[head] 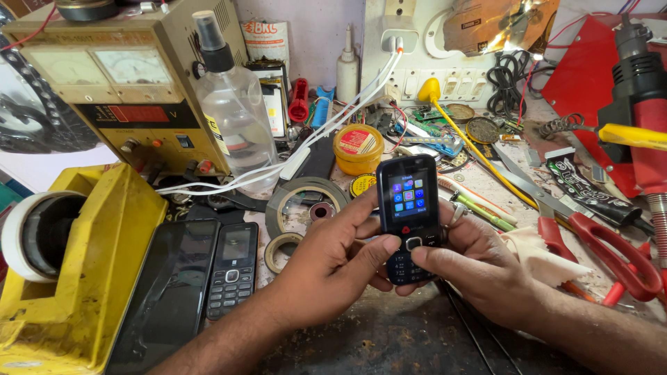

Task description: The person presses buttons on a feature phone and views its screen, then removes the back cover and battery. They use a pry tool to open the phone casing, separate the front cover, and lift out the keypad and internal board while working over a cluttered repair bench.

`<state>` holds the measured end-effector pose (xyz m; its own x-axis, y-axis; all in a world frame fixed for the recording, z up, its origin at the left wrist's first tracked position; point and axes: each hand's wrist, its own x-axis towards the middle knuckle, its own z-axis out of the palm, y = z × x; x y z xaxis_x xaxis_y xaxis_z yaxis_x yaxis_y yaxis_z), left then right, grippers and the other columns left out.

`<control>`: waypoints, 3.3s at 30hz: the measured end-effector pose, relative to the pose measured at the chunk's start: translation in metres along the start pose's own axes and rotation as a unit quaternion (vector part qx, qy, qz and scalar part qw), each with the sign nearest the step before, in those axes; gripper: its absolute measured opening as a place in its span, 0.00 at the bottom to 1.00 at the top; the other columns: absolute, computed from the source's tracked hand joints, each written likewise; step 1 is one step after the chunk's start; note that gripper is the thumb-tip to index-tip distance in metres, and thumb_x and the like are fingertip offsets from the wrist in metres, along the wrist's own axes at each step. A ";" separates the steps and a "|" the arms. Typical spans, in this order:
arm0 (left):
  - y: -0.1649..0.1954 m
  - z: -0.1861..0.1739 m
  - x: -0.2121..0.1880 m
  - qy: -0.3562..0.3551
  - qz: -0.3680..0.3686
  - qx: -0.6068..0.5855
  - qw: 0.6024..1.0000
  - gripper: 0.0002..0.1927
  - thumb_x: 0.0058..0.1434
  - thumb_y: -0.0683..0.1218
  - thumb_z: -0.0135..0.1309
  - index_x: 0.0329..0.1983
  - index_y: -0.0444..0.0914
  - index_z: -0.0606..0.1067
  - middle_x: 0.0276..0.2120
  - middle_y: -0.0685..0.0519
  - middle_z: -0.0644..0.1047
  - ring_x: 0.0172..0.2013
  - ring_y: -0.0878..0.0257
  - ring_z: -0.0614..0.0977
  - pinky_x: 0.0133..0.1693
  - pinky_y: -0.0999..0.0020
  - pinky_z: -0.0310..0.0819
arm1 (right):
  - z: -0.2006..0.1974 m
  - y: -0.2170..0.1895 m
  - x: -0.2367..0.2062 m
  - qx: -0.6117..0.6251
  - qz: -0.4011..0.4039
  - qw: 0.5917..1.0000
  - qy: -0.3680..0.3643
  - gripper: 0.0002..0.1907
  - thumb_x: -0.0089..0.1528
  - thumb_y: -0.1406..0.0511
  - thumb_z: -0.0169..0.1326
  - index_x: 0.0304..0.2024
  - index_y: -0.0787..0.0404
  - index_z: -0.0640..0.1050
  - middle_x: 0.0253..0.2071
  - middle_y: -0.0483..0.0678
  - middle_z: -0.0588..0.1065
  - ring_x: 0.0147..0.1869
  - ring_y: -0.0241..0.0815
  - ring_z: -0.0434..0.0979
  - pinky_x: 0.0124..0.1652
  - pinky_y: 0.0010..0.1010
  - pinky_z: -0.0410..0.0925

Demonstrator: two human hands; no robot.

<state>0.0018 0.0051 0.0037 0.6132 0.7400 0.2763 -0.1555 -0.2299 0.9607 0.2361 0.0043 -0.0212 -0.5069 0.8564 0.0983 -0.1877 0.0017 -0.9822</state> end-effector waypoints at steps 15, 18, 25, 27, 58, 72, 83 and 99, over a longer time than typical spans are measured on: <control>0.001 -0.001 -0.001 0.005 -0.029 -0.015 0.999 0.32 0.71 0.42 0.44 0.77 0.42 0.52 0.51 0.51 0.79 0.42 0.68 0.83 0.40 0.68 0.85 | -0.002 0.003 0.000 0.071 0.005 0.997 -0.014 0.25 0.66 0.68 0.48 0.66 0.66 0.66 0.53 0.55 0.77 0.50 0.44 0.81 0.49 0.40 0.75; 0.000 -0.002 -0.001 0.005 -0.012 0.020 1.000 0.32 0.71 0.42 0.44 0.77 0.43 0.52 0.54 0.53 0.80 0.44 0.69 0.82 0.41 0.71 0.83 | -0.003 0.003 0.000 0.087 0.012 0.996 -0.011 0.25 0.66 0.68 0.47 0.65 0.67 0.66 0.55 0.56 0.76 0.50 0.47 0.81 0.48 0.44 0.75; 0.003 -0.003 0.000 -0.010 -0.005 -0.002 1.000 0.29 0.73 0.42 0.43 0.76 0.41 0.56 0.52 0.50 0.79 0.43 0.67 0.84 0.41 0.70 0.84 | -0.002 0.002 0.001 0.111 0.001 0.993 -0.032 0.26 0.65 0.69 0.46 0.67 0.67 0.65 0.57 0.57 0.75 0.54 0.48 0.79 0.53 0.46 0.73; 0.005 -0.004 0.000 -0.023 0.008 -0.029 0.999 0.28 0.73 0.42 0.42 0.76 0.39 0.57 0.57 0.50 0.77 0.45 0.67 0.83 0.42 0.69 0.85 | -0.003 0.002 0.002 0.125 -0.006 0.991 -0.044 0.27 0.64 0.69 0.45 0.67 0.68 0.64 0.59 0.58 0.75 0.57 0.48 0.79 0.54 0.46 0.72; 0.000 -0.003 0.000 -0.020 0.005 -0.093 0.995 0.37 0.67 0.32 0.40 0.79 0.40 0.53 0.60 0.47 0.77 0.51 0.61 0.83 0.48 0.65 0.85 | -0.003 0.004 -0.001 0.116 -0.009 0.993 -0.037 0.28 0.66 0.70 0.44 0.70 0.66 0.63 0.59 0.56 0.74 0.59 0.47 0.77 0.56 0.45 0.71; -0.007 -0.001 0.000 -0.013 -0.003 -0.060 0.998 0.35 0.68 0.33 0.42 0.78 0.41 0.53 0.54 0.48 0.79 0.45 0.65 0.84 0.46 0.67 0.84 | -0.004 0.005 0.000 -0.030 -0.020 0.999 -0.004 0.22 0.66 0.71 0.51 0.62 0.70 0.70 0.54 0.53 0.78 0.57 0.39 0.77 0.58 0.38 0.71; -0.008 0.002 0.000 -0.006 -0.007 -0.106 0.994 0.35 0.68 0.33 0.42 0.78 0.40 0.52 0.57 0.48 0.76 0.52 0.64 0.82 0.51 0.66 0.85 | -0.005 0.009 0.001 -0.017 -0.028 0.999 0.017 0.22 0.66 0.71 0.50 0.63 0.69 0.70 0.52 0.50 0.78 0.55 0.35 0.76 0.56 0.34 0.71; -0.007 0.001 0.001 0.003 -0.027 -0.067 0.997 0.36 0.68 0.34 0.44 0.78 0.40 0.50 0.60 0.45 0.76 0.44 0.59 0.85 0.43 0.67 0.85 | -0.001 0.005 0.001 0.017 -0.008 1.000 0.011 0.22 0.66 0.70 0.50 0.63 0.67 0.69 0.48 0.50 0.79 0.49 0.37 0.78 0.50 0.35 0.73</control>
<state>0.0041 0.0066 -0.0032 0.6188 0.7530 0.2239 -0.2243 -0.1039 0.9690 0.2355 0.0059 -0.0258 -0.4847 0.8678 0.1099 -0.2238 -0.0016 -0.9746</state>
